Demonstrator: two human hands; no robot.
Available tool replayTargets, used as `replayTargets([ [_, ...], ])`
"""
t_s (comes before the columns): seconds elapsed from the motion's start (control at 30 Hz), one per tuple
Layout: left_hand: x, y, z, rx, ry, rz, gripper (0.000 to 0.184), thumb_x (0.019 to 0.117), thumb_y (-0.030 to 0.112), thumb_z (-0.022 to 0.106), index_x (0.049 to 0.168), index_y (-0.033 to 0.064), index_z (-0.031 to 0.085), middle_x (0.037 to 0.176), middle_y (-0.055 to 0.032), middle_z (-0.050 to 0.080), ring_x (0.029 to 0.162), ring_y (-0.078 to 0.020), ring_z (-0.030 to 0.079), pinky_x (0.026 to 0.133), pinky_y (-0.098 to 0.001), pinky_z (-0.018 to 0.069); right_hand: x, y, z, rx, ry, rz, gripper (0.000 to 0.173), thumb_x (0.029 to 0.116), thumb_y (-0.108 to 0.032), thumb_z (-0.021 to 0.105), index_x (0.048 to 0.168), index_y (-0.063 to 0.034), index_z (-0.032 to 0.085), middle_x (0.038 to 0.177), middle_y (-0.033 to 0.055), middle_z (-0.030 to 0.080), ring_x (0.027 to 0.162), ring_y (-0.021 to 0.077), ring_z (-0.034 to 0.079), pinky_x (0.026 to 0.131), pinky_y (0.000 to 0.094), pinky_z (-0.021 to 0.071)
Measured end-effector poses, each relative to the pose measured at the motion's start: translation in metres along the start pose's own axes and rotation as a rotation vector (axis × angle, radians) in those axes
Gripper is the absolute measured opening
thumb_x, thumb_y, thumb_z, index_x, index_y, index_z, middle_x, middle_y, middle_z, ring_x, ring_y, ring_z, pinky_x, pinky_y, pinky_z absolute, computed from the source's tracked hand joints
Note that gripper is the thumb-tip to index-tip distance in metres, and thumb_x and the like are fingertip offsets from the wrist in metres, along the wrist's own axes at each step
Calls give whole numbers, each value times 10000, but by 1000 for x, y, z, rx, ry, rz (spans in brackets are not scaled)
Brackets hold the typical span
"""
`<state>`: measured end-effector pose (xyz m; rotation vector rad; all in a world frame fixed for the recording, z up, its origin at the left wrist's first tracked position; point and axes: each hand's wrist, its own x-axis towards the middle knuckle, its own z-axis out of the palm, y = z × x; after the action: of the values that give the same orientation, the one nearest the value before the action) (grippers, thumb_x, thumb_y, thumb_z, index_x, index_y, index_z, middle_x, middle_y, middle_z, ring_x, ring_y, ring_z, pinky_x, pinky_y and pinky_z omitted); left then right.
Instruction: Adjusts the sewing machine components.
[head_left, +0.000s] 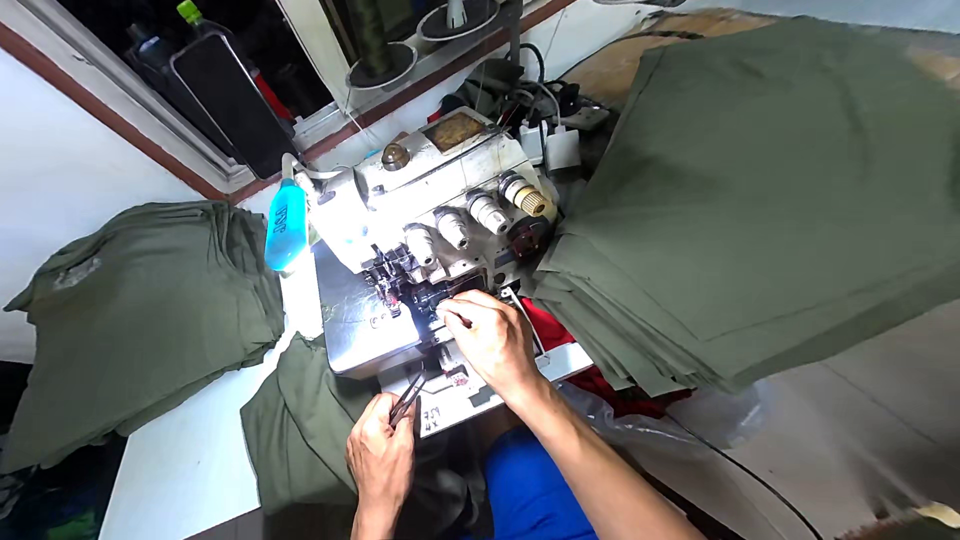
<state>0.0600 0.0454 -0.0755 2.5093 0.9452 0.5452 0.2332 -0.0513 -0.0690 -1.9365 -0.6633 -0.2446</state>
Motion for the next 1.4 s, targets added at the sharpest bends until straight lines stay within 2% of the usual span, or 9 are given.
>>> replayTargets([
  [0.33,0,-1,0,-1,3,-5,257,901,330,604,728,151,668,634,60,553,562,-90,535,538,-350,428,-1,3,1,-19,16,-21,90,888,-117,742,934,-136,817,962,14,756,790,166,721,652,402,596],
  [0.87,0,1,0,7,6,2,251,903,317,596,735,145,668,633,52,554,565,-96,539,538,-348,431,1,-1,0,-8,-20,20,100,907,-127,741,959,-156,822,988,17,759,825,186,728,665,440,591],
  [1.03,2,3,-3,-12,-45,-50,267,912,345,633,748,140,679,647,45,567,581,-108,545,559,-375,439,1,0,0,15,-23,18,96,908,-136,749,964,-158,823,997,14,762,834,184,729,678,443,594],
  [1.4,3,2,-3,-18,-47,-62,276,905,365,648,729,153,665,634,64,547,570,-90,528,556,-356,427,1,1,-2,66,-1,27,88,883,-133,764,938,-168,823,980,-8,759,783,142,705,662,384,581],
])
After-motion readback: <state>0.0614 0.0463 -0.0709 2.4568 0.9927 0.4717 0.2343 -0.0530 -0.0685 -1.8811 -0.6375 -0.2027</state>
